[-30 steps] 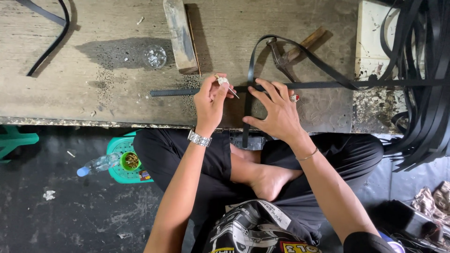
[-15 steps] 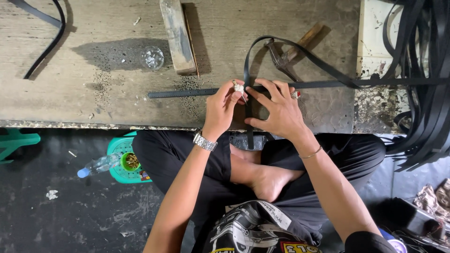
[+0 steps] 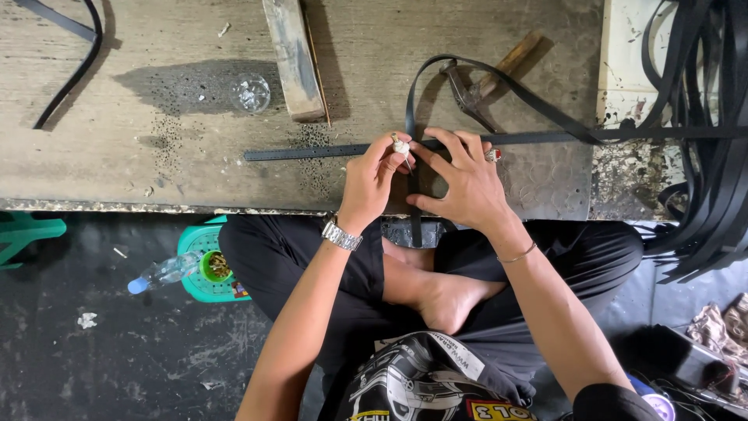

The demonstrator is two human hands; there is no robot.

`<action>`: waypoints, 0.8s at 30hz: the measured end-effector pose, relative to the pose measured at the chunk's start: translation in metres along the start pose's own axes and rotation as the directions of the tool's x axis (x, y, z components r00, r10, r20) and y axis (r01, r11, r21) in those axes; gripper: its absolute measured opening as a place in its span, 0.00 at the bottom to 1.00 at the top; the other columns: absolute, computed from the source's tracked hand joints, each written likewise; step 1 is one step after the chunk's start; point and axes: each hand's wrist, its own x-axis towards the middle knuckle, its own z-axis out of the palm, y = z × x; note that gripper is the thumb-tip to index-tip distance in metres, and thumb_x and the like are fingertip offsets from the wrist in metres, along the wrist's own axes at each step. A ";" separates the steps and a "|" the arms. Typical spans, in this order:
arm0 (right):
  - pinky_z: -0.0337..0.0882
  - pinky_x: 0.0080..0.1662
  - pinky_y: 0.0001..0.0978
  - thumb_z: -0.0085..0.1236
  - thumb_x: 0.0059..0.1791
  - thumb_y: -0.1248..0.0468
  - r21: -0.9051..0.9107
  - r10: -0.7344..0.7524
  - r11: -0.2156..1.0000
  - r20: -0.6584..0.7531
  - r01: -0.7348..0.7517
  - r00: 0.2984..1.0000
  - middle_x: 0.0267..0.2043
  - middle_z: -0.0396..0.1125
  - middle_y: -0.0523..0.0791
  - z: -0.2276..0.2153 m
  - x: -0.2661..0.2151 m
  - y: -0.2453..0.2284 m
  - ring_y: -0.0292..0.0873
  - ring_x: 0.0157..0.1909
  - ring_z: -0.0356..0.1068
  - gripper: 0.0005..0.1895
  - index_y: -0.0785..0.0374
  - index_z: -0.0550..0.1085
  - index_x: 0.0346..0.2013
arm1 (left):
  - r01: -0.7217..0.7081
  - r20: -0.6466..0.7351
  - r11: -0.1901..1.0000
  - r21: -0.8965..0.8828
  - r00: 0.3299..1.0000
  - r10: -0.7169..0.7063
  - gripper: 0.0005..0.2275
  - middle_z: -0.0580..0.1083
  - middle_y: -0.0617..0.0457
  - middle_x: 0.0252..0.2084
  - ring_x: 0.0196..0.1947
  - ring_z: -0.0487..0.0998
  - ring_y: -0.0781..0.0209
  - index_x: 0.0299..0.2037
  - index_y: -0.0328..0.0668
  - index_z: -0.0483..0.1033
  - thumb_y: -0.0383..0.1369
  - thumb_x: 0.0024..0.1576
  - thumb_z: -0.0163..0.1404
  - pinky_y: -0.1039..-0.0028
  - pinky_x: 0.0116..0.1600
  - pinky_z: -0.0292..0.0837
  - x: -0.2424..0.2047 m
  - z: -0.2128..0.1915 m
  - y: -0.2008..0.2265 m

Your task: The person is applying glue to a long leather strap and then hammering it down on a workbench to ensure a strong bond.

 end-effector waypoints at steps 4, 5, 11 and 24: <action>0.77 0.48 0.61 0.64 0.39 0.37 -0.002 -0.001 1.000 -0.011 0.001 1.000 0.71 0.56 0.34 0.000 -0.001 -0.001 0.48 0.69 0.53 0.43 0.37 0.68 0.68 | 0.017 0.021 1.000 -0.002 1.000 -0.017 0.09 0.81 0.47 0.33 0.32 0.84 0.57 0.54 0.43 0.74 0.33 0.68 0.45 0.69 0.44 0.80 -0.001 0.001 -0.003; 0.77 0.48 0.62 0.65 0.39 0.37 0.003 0.000 1.000 -0.010 0.000 1.000 0.71 0.56 0.34 0.001 -0.001 0.000 0.48 0.69 0.53 0.43 0.37 0.68 0.68 | 0.018 0.018 1.000 0.006 1.000 -0.018 0.09 0.81 0.48 0.33 0.32 0.84 0.57 0.54 0.43 0.74 0.33 0.68 0.46 0.69 0.43 0.81 -0.001 0.001 -0.004; 0.76 0.49 0.62 0.64 0.39 0.36 0.011 -0.011 1.000 -0.029 0.011 1.000 0.70 0.57 0.36 0.003 -0.002 0.001 0.48 0.69 0.54 0.43 0.38 0.68 0.68 | 0.043 -0.008 0.998 0.036 0.999 -0.043 0.09 0.81 0.48 0.34 0.32 0.84 0.59 0.54 0.45 0.74 0.33 0.65 0.51 0.69 0.43 0.81 -0.003 0.003 -0.005; 0.78 0.44 0.59 0.64 0.40 0.36 -0.014 -0.026 1.000 -0.032 0.026 0.999 0.70 0.57 0.35 0.001 -0.002 0.000 0.48 0.69 0.53 0.40 0.42 0.71 0.65 | 0.059 -0.047 0.992 0.108 0.997 -0.054 0.12 0.83 0.48 0.38 0.37 0.86 0.55 0.54 0.50 0.76 0.36 0.62 0.57 0.71 0.42 0.81 -0.003 0.007 -0.001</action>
